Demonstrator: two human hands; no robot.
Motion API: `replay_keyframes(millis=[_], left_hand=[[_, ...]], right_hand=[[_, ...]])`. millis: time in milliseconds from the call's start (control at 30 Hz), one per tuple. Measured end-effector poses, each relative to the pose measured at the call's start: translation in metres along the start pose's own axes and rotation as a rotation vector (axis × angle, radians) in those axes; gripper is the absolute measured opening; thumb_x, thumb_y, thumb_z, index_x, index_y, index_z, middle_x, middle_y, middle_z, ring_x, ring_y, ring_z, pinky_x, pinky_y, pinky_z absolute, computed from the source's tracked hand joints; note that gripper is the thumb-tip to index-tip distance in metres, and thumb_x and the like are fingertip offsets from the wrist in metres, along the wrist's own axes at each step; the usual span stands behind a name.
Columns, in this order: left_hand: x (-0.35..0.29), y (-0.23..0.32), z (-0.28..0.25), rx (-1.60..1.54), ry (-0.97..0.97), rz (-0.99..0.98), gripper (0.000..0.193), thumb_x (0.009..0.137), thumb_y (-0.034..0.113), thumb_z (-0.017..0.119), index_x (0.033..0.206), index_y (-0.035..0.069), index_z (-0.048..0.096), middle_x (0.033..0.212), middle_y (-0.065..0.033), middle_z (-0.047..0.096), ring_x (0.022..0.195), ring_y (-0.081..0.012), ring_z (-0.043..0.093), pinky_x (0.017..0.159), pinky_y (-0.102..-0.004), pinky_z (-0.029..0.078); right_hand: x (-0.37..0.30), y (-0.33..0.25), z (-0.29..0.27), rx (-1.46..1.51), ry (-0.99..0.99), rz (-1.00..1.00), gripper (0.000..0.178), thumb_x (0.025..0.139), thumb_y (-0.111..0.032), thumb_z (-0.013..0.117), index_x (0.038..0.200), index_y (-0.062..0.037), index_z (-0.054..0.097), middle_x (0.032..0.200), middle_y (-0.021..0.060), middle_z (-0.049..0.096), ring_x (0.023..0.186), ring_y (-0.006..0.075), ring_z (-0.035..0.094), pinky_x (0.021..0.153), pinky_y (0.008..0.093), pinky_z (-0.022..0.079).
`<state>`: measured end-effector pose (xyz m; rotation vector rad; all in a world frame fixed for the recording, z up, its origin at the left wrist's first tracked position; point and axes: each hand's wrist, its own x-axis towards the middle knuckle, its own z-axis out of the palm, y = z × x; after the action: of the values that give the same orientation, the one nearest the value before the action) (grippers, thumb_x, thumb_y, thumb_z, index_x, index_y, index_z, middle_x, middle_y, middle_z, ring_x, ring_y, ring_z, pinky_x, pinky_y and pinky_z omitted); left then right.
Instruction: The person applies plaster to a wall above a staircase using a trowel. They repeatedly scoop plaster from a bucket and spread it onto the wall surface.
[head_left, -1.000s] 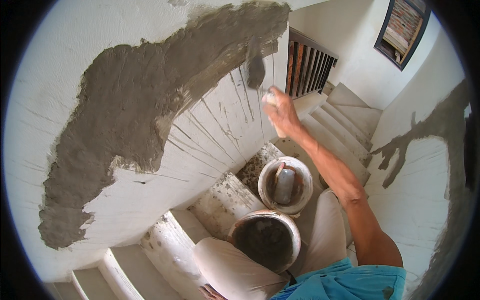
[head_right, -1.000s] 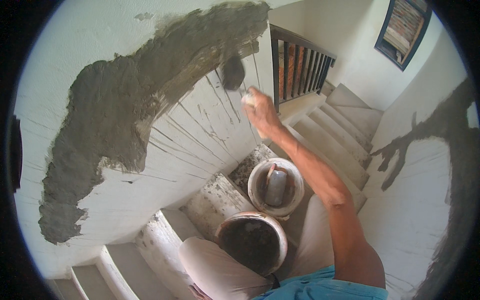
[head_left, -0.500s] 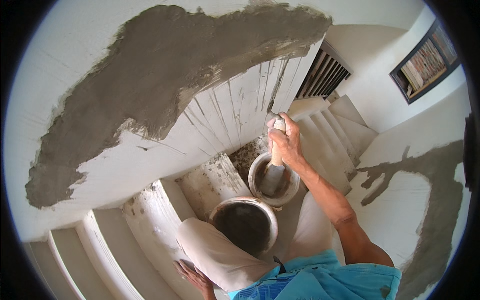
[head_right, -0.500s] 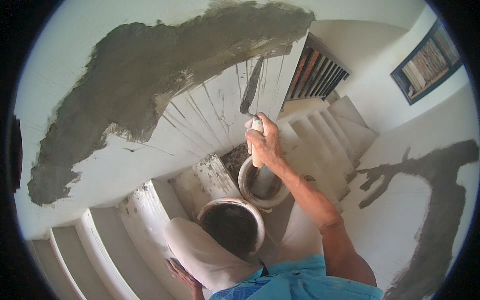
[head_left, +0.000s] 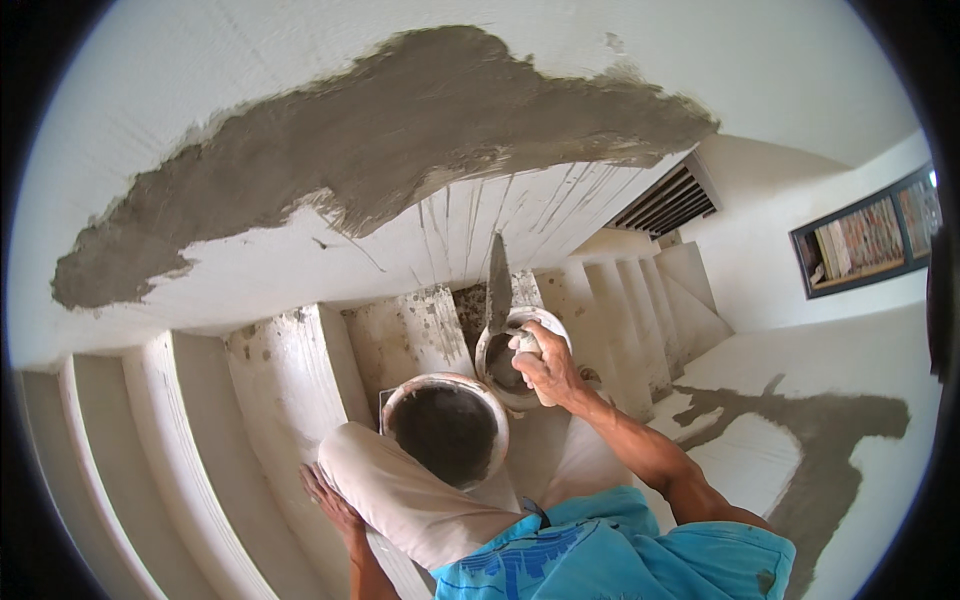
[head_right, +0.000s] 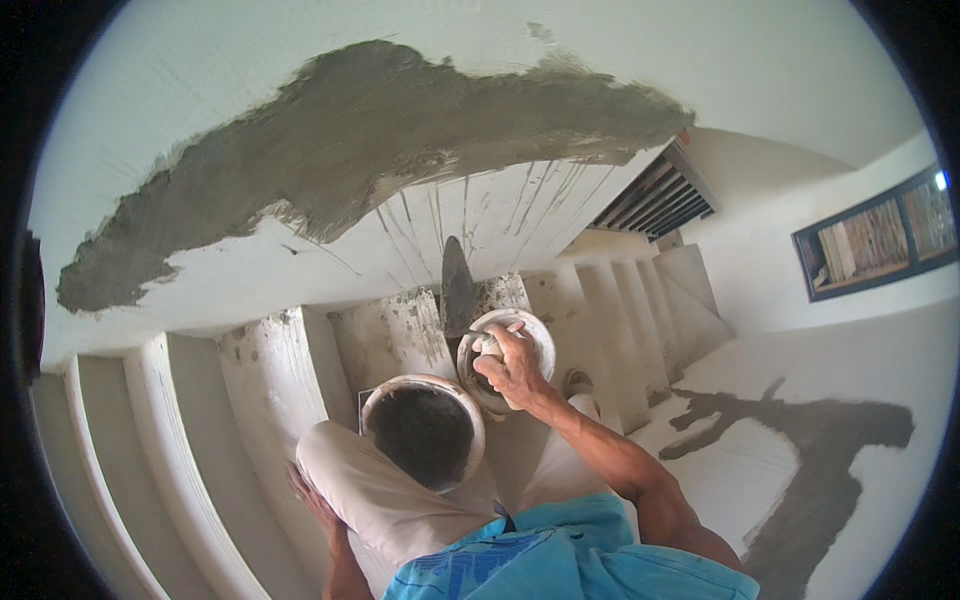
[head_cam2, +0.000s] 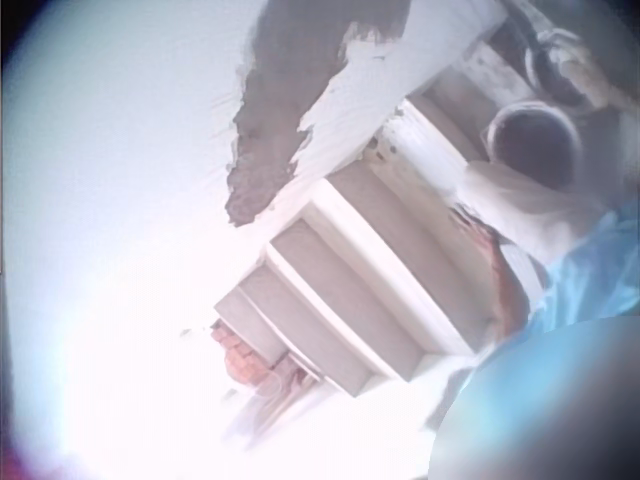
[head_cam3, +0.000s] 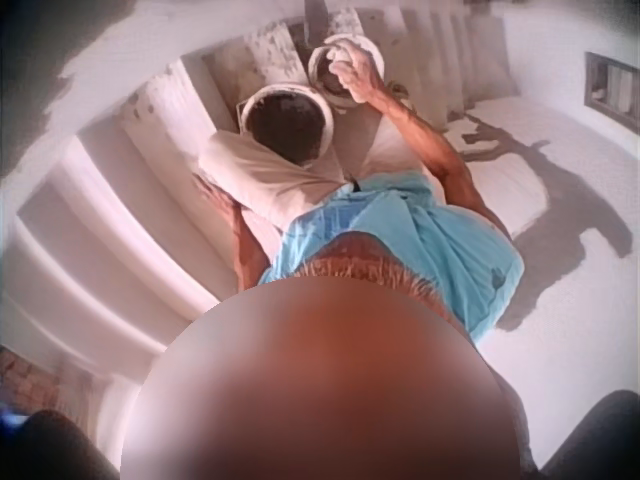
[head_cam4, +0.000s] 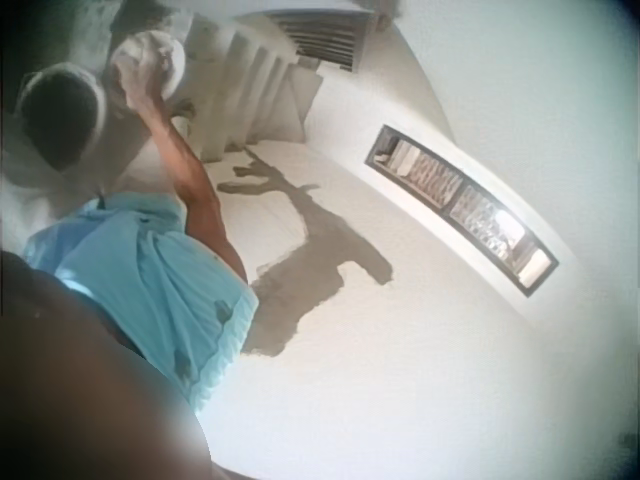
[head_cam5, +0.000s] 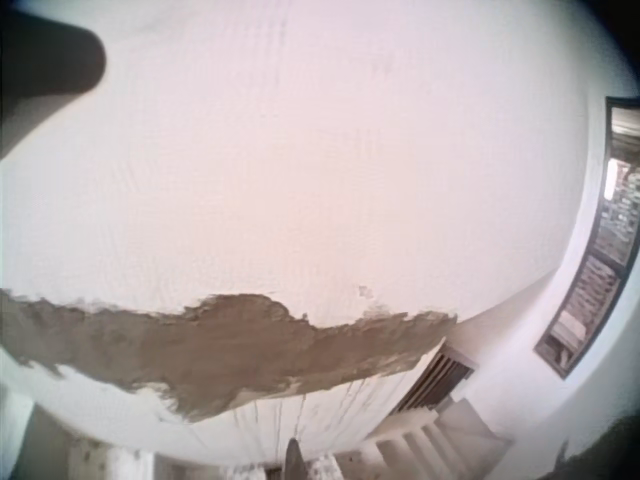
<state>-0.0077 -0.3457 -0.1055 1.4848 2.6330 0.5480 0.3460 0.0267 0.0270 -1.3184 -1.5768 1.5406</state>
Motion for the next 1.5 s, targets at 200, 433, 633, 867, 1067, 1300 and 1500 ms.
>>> replay_keyframes(millis=[200, 433, 633, 867, 1067, 1300, 1500], left_hand=[[0.002, 0.009, -0.002, 0.028, 0.019, -0.046, 0.078, 0.098, 0.054, 0.046, 0.157, 0.004, 0.032, 0.163, -0.0241, 0.026, 0.149, -0.0454, 0.024, 0.121, -0.0575, 0.019], [0.004, 0.009, 0.007, 0.120, 0.002, -0.103, 0.079, 0.094, 0.048, 0.056, 0.157, 0.005, 0.033, 0.163, -0.0219, 0.027, 0.150, -0.0423, 0.025, 0.123, -0.0534, 0.020], [0.007, 0.016, 0.002, 0.098, -0.016, -0.113, 0.080, 0.094, 0.048, 0.057, 0.157, 0.006, 0.033, 0.163, -0.0215, 0.027, 0.150, -0.0422, 0.024, 0.123, -0.0531, 0.019], [0.003, 0.010, 0.005, 0.117, -0.030, -0.134, 0.078, 0.095, 0.048, 0.054, 0.157, 0.006, 0.033, 0.163, -0.0210, 0.026, 0.150, -0.0426, 0.024, 0.123, -0.0535, 0.019], [0.010, 0.026, -0.005, 0.097, -0.013, -0.097, 0.071, 0.097, 0.037, 0.056, 0.157, 0.006, 0.033, 0.163, -0.0216, 0.026, 0.150, -0.0426, 0.023, 0.123, -0.0537, 0.019], [0.006, 0.020, -0.004, 0.077, -0.013, -0.123, 0.068, 0.096, 0.028, 0.056, 0.157, 0.006, 0.034, 0.163, -0.0219, 0.026, 0.150, -0.0423, 0.023, 0.123, -0.0532, 0.018], [0.012, 0.026, -0.004, 0.074, -0.013, -0.118, 0.066, 0.097, 0.030, 0.054, 0.156, 0.005, 0.036, 0.163, -0.0218, 0.027, 0.150, -0.0418, 0.023, 0.123, -0.0526, 0.017]], right_hand=[[0.032, -0.038, -0.037, -0.251, 0.225, -0.368, 0.021, 0.087, -0.009, 0.066, 0.102, 0.0020, 0.057, 0.074, 0.0142, 0.058, 0.064, 0.0250, 0.059, 0.061, 0.0392, 0.047], [0.088, -0.083, -0.048, -0.495, 0.502, -0.625, 0.020, 0.086, -0.006, 0.066, 0.101, 0.0008, 0.055, 0.076, 0.0182, 0.060, 0.068, 0.0363, 0.063, 0.063, 0.0427, 0.048], [0.105, -0.083, -0.046, -0.604, 0.501, -0.578, 0.025, 0.084, -0.006, 0.068, 0.103, 0.0008, 0.053, 0.080, 0.0213, 0.063, 0.075, 0.0422, 0.065, 0.065, 0.0467, 0.050], [0.087, -0.061, -0.044, -0.742, 0.311, -0.622, 0.027, 0.084, -0.009, 0.069, 0.102, 0.0008, 0.052, 0.082, 0.0231, 0.062, 0.074, 0.0445, 0.065, 0.063, 0.0487, 0.050], [0.097, -0.081, -0.055, -0.709, 0.405, -0.645, 0.026, 0.084, -0.007, 0.070, 0.101, 0.0011, 0.051, 0.081, 0.0228, 0.062, 0.071, 0.0432, 0.065, 0.060, 0.0471, 0.051], [0.087, -0.072, -0.050, -0.864, 0.309, -0.591, 0.026, 0.083, -0.006, 0.070, 0.100, 0.0015, 0.051, 0.082, 0.0221, 0.063, 0.072, 0.0425, 0.067, 0.060, 0.0471, 0.052], [0.089, -0.091, -0.057, -0.825, 0.356, -0.640, 0.025, 0.083, -0.005, 0.068, 0.101, 0.0026, 0.052, 0.081, 0.0226, 0.065, 0.072, 0.0419, 0.068, 0.059, 0.0458, 0.053]])
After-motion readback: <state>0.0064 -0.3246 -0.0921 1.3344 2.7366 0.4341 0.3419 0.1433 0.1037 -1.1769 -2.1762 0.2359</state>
